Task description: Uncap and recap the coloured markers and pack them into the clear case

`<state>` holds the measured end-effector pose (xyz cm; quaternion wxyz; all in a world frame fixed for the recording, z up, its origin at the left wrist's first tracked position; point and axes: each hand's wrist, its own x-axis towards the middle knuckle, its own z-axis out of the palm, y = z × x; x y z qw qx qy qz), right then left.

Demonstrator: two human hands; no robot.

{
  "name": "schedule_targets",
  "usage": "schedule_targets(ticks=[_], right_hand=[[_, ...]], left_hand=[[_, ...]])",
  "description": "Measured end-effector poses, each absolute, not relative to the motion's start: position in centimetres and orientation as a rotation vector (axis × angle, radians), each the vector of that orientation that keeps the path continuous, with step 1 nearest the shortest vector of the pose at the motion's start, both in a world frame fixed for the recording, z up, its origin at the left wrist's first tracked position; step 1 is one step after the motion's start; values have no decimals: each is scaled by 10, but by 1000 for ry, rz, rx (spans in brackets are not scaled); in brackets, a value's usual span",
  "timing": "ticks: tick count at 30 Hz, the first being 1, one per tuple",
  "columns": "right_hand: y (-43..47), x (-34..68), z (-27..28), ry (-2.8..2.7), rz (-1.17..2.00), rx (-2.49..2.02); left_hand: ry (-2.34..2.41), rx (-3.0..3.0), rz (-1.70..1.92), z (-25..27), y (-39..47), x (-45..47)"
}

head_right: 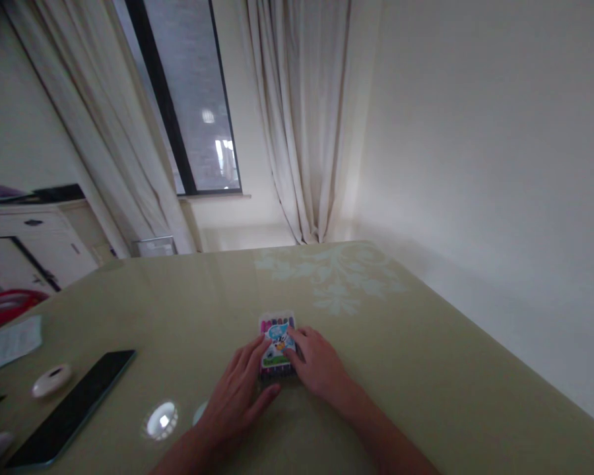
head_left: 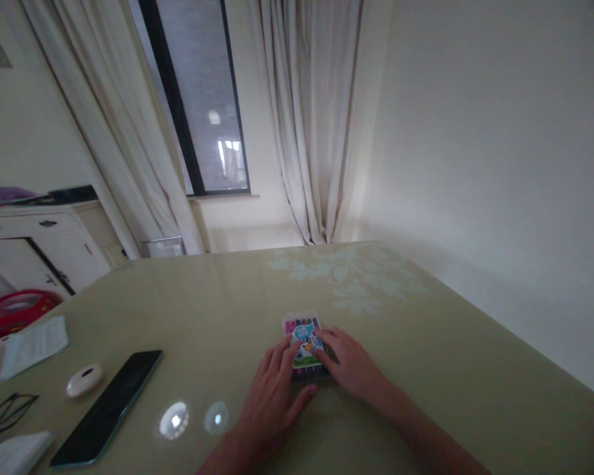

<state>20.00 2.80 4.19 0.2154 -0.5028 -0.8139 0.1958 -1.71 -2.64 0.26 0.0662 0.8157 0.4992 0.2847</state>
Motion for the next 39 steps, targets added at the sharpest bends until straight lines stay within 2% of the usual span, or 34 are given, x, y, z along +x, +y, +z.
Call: schedule_targets(ticks=[7, 12, 20, 26, 39], right_hand=[[15, 188, 46, -2263, 736, -1180], [11, 182, 42, -2305, 787, -1043], [16, 189, 43, -2285, 419, -891], [20, 198, 50, -2353, 199, -666], [22, 196, 47, -2389, 62, -593]], left_hand=[[1797, 2378, 785, -13, -21, -22], [1845, 2376, 776, -5, -12, -33], [1517, 2337, 875, 20, -12, -41], [1382, 2430, 803, 20, -19, -39], [1417, 2407, 802, 20, -17, -36]])
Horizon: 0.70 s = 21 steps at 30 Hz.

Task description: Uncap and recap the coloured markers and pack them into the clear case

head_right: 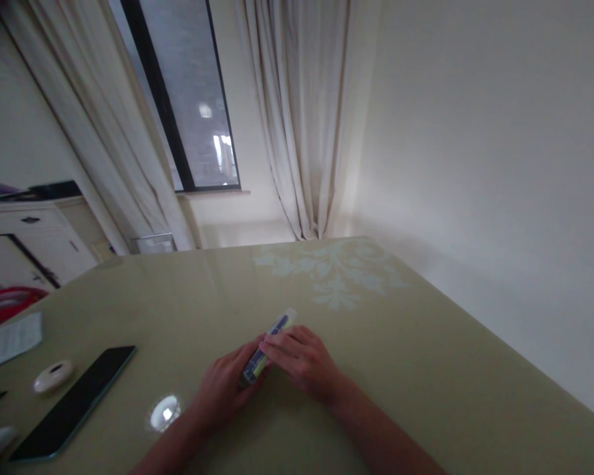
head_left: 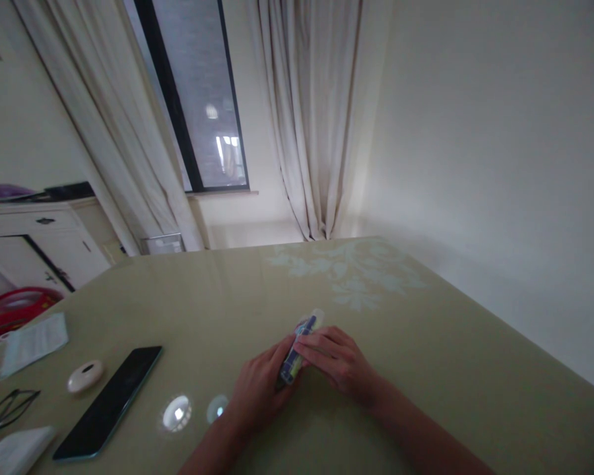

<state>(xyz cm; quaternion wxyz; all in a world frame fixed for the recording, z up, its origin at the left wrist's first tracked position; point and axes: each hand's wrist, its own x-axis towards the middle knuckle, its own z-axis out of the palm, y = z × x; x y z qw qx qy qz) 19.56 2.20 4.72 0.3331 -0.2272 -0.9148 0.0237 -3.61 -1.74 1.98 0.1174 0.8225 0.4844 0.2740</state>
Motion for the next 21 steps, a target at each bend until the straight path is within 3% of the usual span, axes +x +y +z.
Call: schedule_targets(ticks=[10, 21], right_hand=[[25, 189, 40, -2248, -165, -461], [39, 212, 45, -2051, -36, -699]], left_hand=[[1372, 2433, 813, 17, -17, -36], [1301, 2270, 867, 26, -23, -29]])
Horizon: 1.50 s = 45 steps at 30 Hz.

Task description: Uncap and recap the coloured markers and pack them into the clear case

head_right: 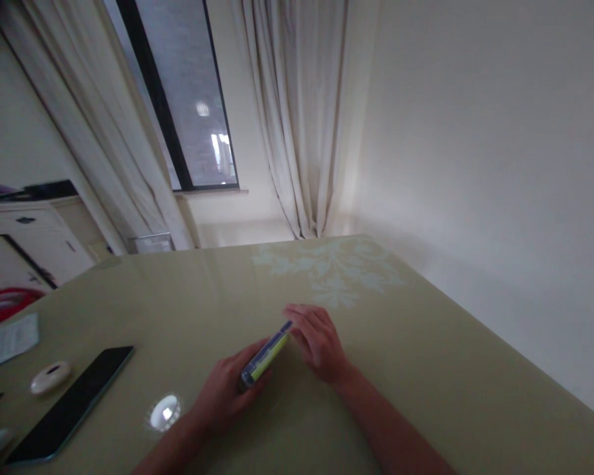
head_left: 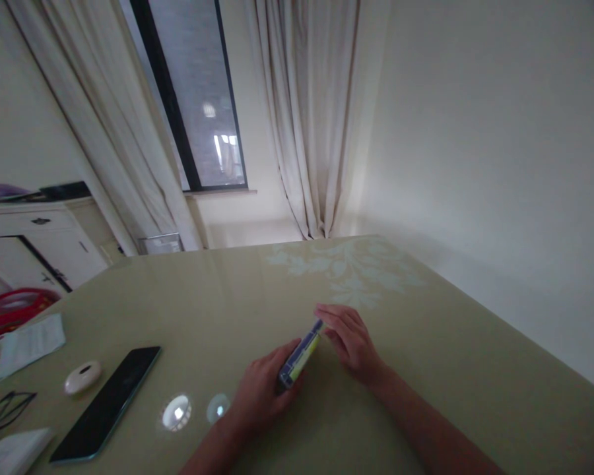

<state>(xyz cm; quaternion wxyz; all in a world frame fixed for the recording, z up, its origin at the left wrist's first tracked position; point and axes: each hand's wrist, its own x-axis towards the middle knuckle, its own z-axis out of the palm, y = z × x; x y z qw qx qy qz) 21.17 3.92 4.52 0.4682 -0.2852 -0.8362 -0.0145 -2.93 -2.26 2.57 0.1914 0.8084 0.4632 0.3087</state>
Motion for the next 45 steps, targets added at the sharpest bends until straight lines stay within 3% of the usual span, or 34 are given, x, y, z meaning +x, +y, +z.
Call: schedule_targets(ticks=[14, 23, 29, 45], right_hand=[[55, 216, 45, -2105, 251, -628], [50, 213, 37, -2025, 409, -882], [58, 216, 26, -1925, 547, -962], [58, 216, 28, -1783, 807, -986]], left_hand=[[1264, 2217, 834, 29, -22, -31], [1115, 2261, 878, 22, -21, -41], [1283, 2104, 821, 29, -21, -34], [1361, 2446, 722, 20, -24, -32]])
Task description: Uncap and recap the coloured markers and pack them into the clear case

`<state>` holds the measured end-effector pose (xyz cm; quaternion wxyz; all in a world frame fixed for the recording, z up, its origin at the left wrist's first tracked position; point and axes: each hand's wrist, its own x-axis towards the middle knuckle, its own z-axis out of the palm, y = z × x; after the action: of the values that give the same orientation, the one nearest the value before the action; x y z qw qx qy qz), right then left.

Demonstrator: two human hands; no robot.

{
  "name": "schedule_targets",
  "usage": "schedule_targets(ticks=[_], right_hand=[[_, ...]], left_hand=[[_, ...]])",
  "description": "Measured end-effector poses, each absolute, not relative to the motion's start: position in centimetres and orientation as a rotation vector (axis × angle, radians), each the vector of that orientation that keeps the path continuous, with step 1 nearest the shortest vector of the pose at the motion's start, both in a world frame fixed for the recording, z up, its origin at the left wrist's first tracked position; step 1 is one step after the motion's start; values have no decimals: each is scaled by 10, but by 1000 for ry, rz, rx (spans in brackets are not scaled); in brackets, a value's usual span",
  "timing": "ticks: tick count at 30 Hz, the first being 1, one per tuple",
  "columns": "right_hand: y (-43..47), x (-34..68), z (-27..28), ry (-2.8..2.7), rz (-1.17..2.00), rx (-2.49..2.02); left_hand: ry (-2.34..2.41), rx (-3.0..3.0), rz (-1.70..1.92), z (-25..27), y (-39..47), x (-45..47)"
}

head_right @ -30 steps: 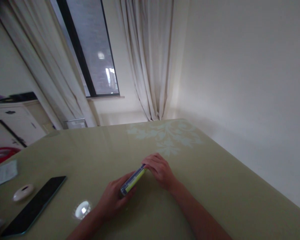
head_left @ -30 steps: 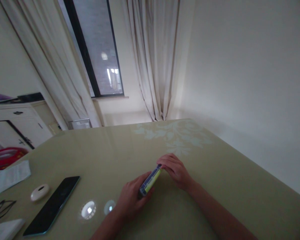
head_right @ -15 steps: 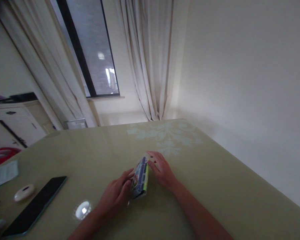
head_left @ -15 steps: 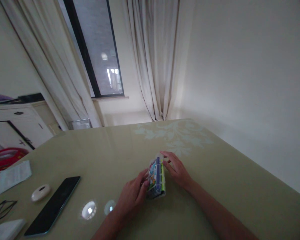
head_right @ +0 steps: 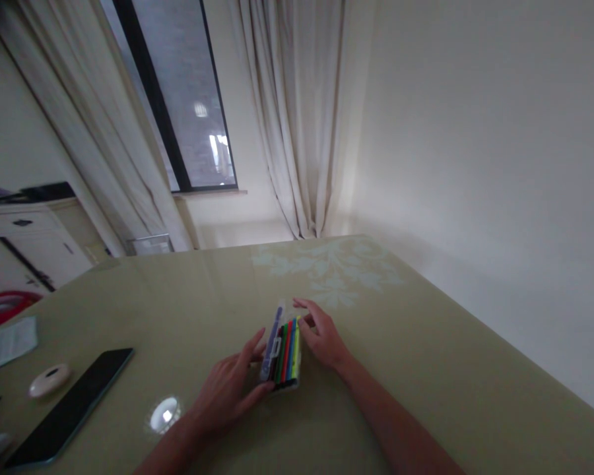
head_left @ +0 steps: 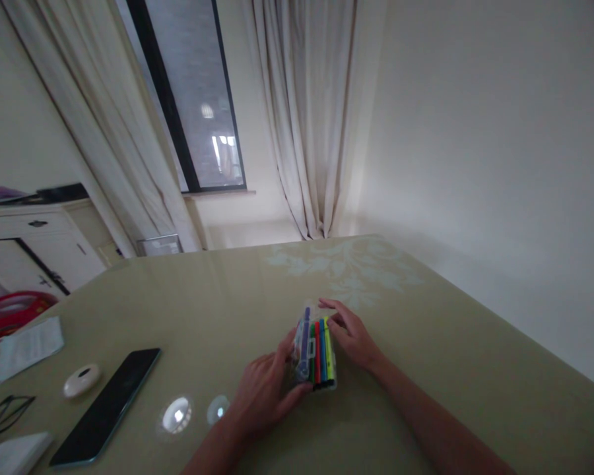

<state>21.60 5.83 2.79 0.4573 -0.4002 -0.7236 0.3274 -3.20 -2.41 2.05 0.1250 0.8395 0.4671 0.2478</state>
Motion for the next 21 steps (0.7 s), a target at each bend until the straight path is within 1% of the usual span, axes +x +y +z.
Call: schedule_targets(ticks=[7, 11, 16, 21], right_hand=[[72, 225, 16, -1666, 765, -1254], [85, 242, 12, -1671, 661, -1359], [97, 268, 12, -1728, 553, -1463], [99, 286, 13, -1818, 437, -1578]], left_hand=[[1549, 2237, 822, 27, -25, -33], [1600, 2132, 848, 30, -20, -37], [1563, 2280, 698, 29, -18, -35], [1446, 2418, 635, 17, -22, -29]])
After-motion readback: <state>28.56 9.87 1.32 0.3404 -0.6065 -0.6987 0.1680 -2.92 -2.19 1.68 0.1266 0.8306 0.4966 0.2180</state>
